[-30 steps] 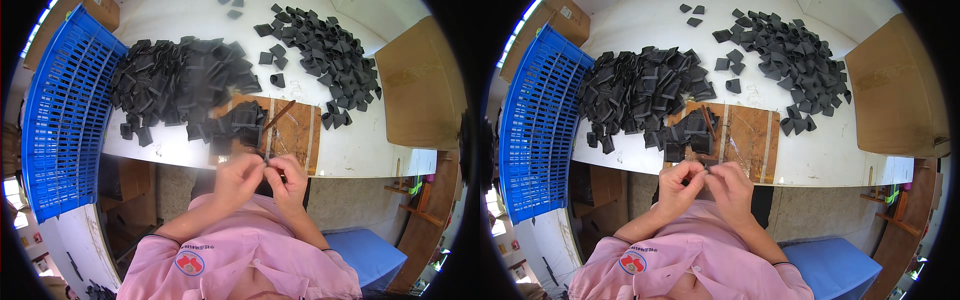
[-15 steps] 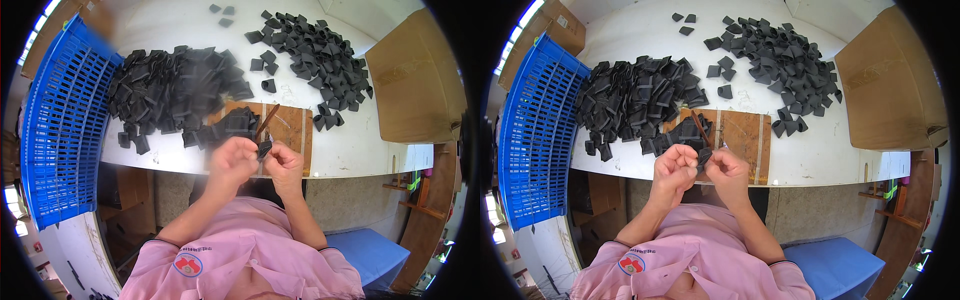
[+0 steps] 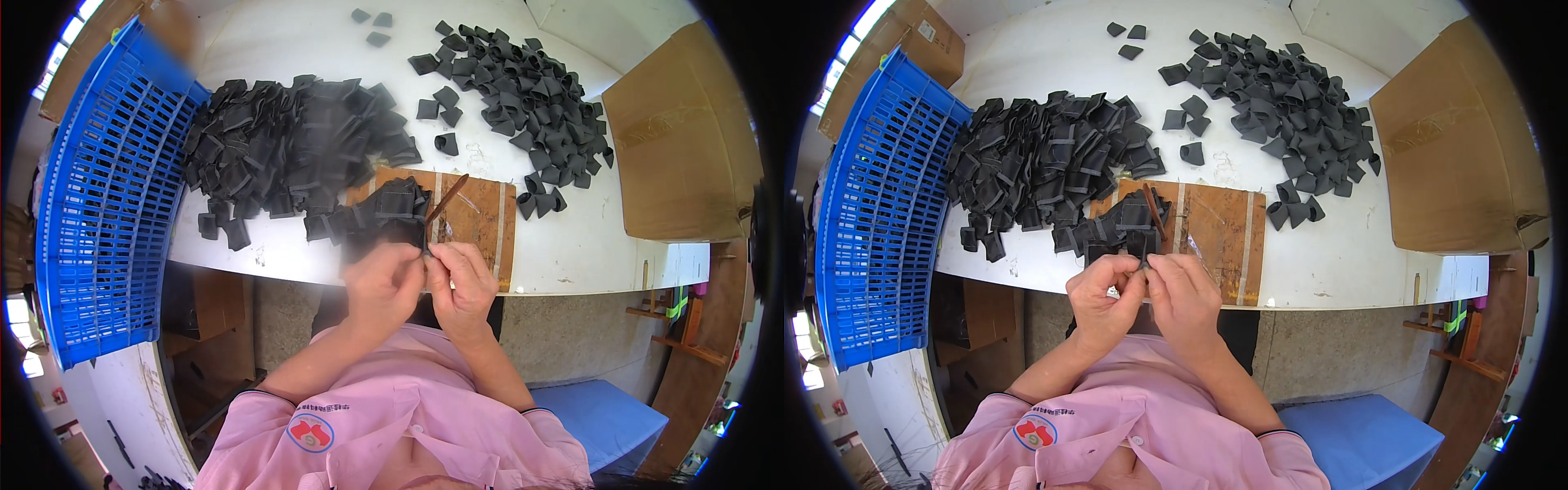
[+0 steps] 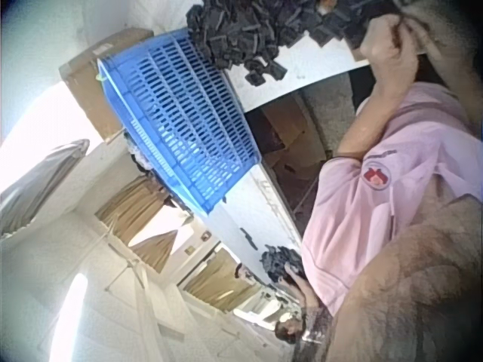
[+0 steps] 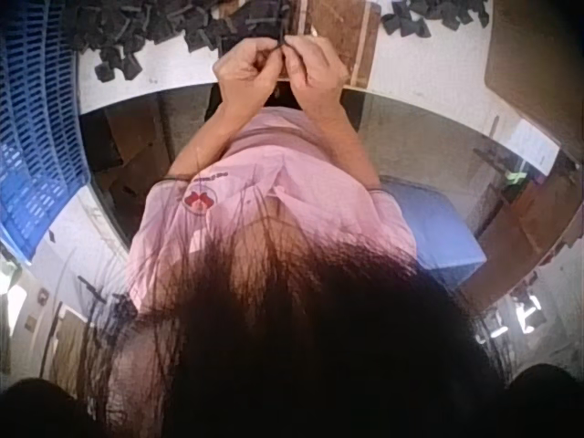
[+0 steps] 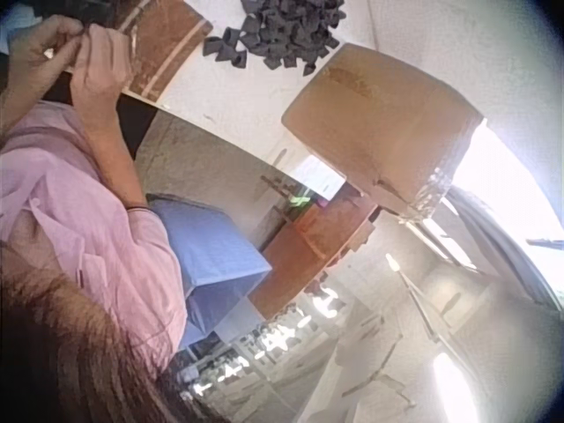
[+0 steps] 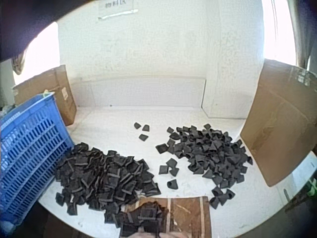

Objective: Inspecting and sorting small black plastic manufacturing components on a workbench.

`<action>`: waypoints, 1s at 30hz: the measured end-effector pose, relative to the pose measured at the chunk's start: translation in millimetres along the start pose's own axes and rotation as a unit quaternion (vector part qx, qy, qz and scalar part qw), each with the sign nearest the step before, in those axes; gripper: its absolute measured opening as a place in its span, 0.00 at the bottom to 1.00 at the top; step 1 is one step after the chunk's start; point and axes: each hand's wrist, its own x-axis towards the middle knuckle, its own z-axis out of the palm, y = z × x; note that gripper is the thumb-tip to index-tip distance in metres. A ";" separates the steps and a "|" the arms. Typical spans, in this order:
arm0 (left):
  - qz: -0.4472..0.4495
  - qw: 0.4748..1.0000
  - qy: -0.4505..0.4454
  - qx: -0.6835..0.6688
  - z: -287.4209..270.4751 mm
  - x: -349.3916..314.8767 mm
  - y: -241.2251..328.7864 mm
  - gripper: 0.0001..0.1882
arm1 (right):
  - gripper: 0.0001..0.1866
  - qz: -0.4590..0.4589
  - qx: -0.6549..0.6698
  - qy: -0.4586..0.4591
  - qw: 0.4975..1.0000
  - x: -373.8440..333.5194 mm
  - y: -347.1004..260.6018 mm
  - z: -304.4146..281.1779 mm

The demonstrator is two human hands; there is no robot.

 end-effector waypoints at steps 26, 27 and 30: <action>-0.368 0.486 -0.211 -0.764 -21.6 86.1 47.7 0.12 | 0.13 0.283 0.399 -0.243 0.837 109.6 -24.7 -36.0; -0.358 0.551 -0.200 -0.727 -19.3 87.8 33.1 0.11 | 0.12 0.306 0.451 -0.258 0.798 113.0 -16.1 -32.5; -0.364 0.652 -0.190 -0.638 -12.9 82.2 12.8 0.09 | 0.12 0.298 0.463 -0.280 0.787 96.1 6.2 -23.3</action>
